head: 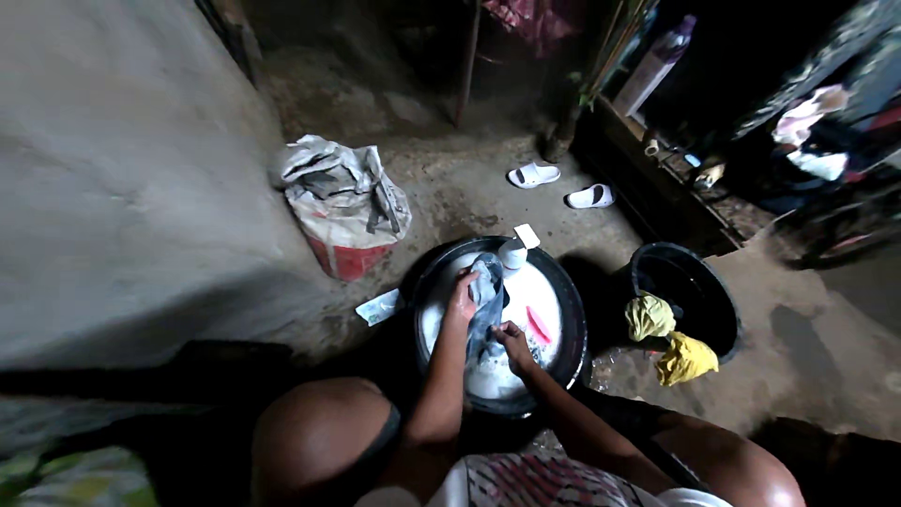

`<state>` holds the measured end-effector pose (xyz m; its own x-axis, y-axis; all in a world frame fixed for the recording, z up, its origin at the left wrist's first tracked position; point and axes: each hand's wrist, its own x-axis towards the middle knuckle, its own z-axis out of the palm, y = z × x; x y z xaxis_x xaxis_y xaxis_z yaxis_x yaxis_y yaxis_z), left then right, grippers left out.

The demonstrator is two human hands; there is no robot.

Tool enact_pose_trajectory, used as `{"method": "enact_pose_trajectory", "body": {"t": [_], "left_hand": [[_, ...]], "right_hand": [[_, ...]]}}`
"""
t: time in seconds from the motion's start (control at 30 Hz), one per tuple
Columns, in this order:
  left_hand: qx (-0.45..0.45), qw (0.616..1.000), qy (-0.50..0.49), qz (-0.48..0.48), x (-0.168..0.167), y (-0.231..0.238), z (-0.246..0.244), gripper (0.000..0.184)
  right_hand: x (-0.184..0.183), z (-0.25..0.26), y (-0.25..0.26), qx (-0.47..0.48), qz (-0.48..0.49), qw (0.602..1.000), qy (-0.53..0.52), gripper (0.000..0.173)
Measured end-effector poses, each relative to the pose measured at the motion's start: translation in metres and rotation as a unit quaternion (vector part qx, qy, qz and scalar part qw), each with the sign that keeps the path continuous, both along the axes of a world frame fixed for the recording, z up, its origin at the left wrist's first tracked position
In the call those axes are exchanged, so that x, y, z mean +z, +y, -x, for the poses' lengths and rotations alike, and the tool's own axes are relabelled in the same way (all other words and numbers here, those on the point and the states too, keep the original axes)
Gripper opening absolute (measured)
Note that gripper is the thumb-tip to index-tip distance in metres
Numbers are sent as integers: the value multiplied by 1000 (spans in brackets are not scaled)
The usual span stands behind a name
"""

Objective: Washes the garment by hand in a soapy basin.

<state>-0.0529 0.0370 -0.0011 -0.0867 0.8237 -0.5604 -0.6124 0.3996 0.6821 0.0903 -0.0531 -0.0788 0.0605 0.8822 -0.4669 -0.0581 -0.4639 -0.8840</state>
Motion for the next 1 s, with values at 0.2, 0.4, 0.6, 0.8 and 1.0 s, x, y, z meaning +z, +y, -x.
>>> {"method": "enact_pose_trajectory", "body": {"t": [0.2, 0.4, 0.6, 0.8, 1.0], "left_hand": [[-48, 962, 244, -110, 19, 9, 37, 23], [-26, 917, 361, -170, 28, 15, 62, 18], [-53, 891, 414, -180, 27, 16, 57, 22], [-275, 844, 449, -100, 19, 2, -1, 30], [-337, 839, 345, -251, 55, -19, -69, 25]], "right_hand": [[30, -21, 5, -92, -4, 994, 53, 11], [97, -70, 46, -206, -79, 972, 79, 9], [109, -94, 61, -252, -107, 962, 2, 14], [71, -72, 37, 7, -133, 956, -263, 20], [42, -34, 29, 30, -117, 993, 17, 27]]}}
